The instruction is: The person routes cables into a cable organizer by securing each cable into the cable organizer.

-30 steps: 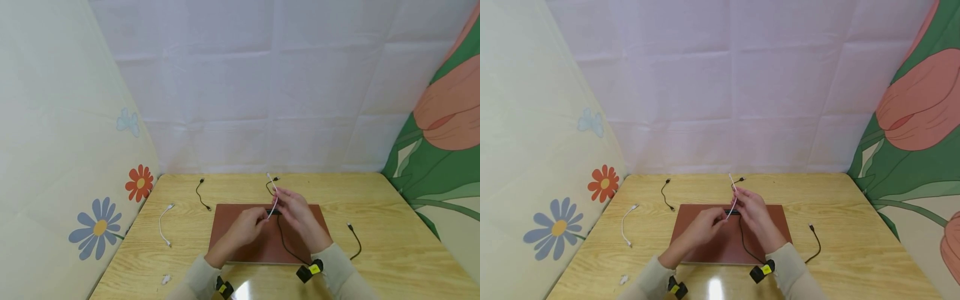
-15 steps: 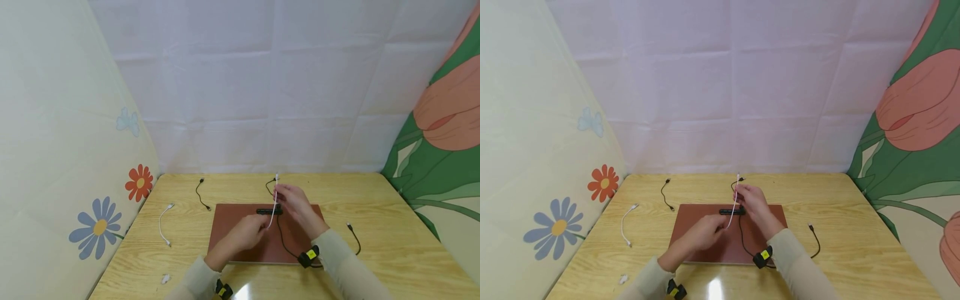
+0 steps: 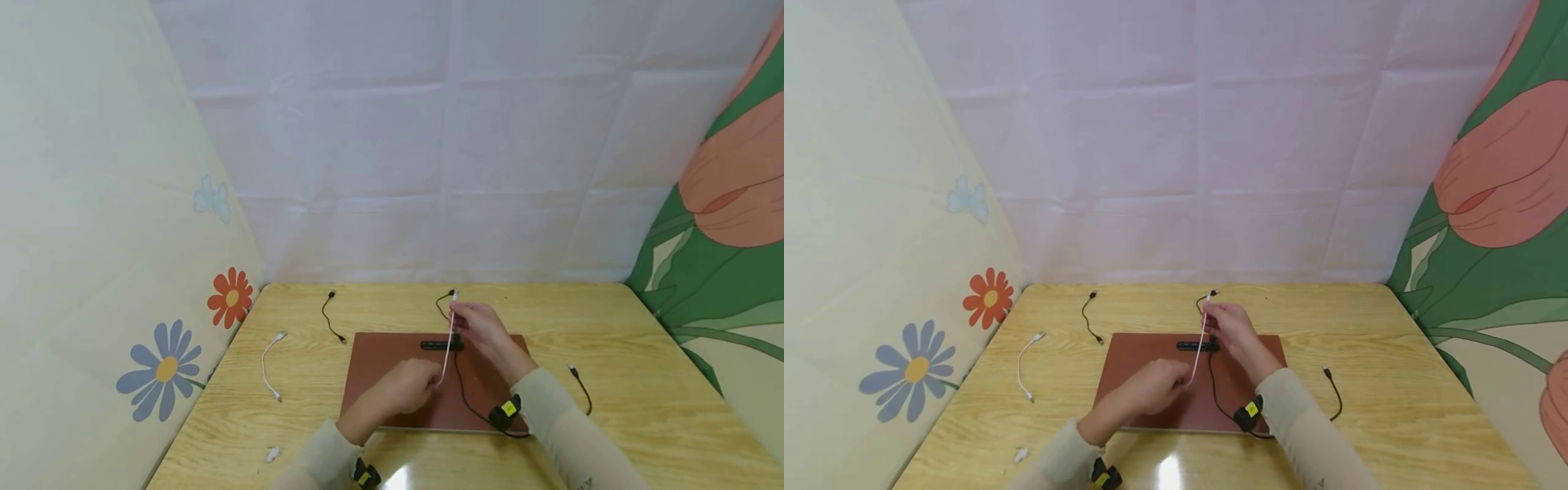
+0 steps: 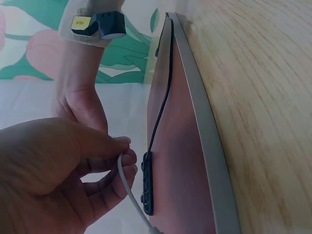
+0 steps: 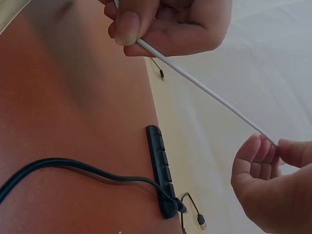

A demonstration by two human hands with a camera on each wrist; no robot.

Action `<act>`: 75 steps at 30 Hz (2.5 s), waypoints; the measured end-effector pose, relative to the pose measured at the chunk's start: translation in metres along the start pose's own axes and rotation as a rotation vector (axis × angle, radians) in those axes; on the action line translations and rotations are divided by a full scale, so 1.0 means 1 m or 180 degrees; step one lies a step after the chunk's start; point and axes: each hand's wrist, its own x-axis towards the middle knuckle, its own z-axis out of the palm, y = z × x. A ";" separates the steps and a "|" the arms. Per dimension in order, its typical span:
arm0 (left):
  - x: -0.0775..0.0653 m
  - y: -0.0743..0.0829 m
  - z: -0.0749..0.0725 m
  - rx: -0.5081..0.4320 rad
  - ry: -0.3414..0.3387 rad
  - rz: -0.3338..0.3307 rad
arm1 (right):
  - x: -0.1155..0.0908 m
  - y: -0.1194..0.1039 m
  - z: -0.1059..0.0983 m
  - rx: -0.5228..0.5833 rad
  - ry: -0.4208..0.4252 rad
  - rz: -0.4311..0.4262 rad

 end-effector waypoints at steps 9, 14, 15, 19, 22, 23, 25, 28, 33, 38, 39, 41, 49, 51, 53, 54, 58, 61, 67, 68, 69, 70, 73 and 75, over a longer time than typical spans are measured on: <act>0.001 0.003 0.004 0.0130 -0.0149 0.0061 | 0.002 0.008 -0.001 0.0278 -0.0176 0.0116; 0.001 0.004 0.006 0.0237 -0.0225 0.0138 | 0.004 0.012 -0.001 0.0255 -0.0215 0.0074; 0.001 0.004 0.006 0.0244 -0.0245 0.0138 | 0.004 0.012 -0.001 0.0201 -0.0216 0.0061; 0.000 0.006 0.007 0.0270 -0.0317 0.0122 | 0.006 0.014 -0.002 -0.0154 -0.0149 -0.0007; -0.001 0.006 0.008 0.0284 -0.0376 0.0089 | 0.008 0.014 -0.003 -0.0362 -0.0152 -0.0040; -0.001 0.007 0.008 0.0292 -0.0396 0.0075 | 0.009 0.015 -0.004 -0.0389 -0.0147 -0.0035; -0.001 0.007 0.009 0.0286 -0.0445 0.0036 | 0.010 0.015 -0.006 -0.0439 -0.0169 -0.0035; -0.001 0.008 0.010 0.0286 -0.0500 0.0006 | 0.010 0.016 -0.008 -0.0526 -0.0224 -0.0071; -0.002 0.008 0.013 0.0363 -0.0518 0.0055 | 0.012 0.018 -0.013 -0.0832 -0.0259 -0.0213; -0.001 0.010 0.013 0.0485 -0.0551 0.0074 | 0.018 0.019 -0.017 -0.1209 -0.0228 -0.0233; -0.001 0.011 0.013 0.0498 -0.0564 0.0070 | 0.019 0.019 -0.018 -0.1297 -0.0230 -0.0235; -0.001 0.012 0.013 0.0546 -0.0577 0.0072 | 0.020 0.019 -0.020 -0.1478 -0.0238 -0.0253; 0.000 0.017 0.013 0.0775 -0.0650 0.0073 | 0.025 0.022 -0.024 -0.2101 -0.0223 -0.0417; 0.000 0.018 0.012 0.0814 -0.0671 0.0071 | 0.027 0.024 -0.024 -0.2149 -0.0197 -0.0447; 0.000 0.019 0.012 0.0836 -0.0698 0.0059 | 0.028 0.026 -0.022 -0.2228 -0.0159 -0.0450; 0.000 0.019 0.012 0.0848 -0.0713 0.0058 | 0.028 0.027 -0.022 -0.2277 -0.0123 -0.0440; 0.000 0.020 0.010 0.0879 -0.0767 0.0054 | 0.029 0.028 -0.019 -0.2599 -0.0034 -0.0515; 0.000 0.021 0.009 0.0915 -0.0777 0.0079 | 0.028 0.029 -0.018 -0.2765 0.0005 -0.0566; -0.001 0.023 0.009 0.0939 -0.0796 0.0161 | 0.028 0.031 -0.017 -0.3036 0.0021 -0.0645; -0.001 0.024 0.008 0.0944 -0.0796 0.0171 | 0.028 0.032 -0.017 -0.3076 0.0027 -0.0663; -0.001 0.024 0.008 0.0945 -0.0794 0.0170 | 0.028 0.032 -0.018 -0.3123 0.0029 -0.0685; -0.002 0.024 0.008 0.0950 -0.0796 0.0170 | 0.028 0.033 -0.018 -0.3164 0.0030 -0.0706; -0.002 0.026 0.007 0.0988 -0.0797 0.0171 | 0.029 0.034 -0.020 -0.3285 0.0043 -0.0775; -0.002 0.026 0.007 0.0978 -0.0825 0.0152 | 0.029 0.035 -0.020 -0.3320 0.0036 -0.0810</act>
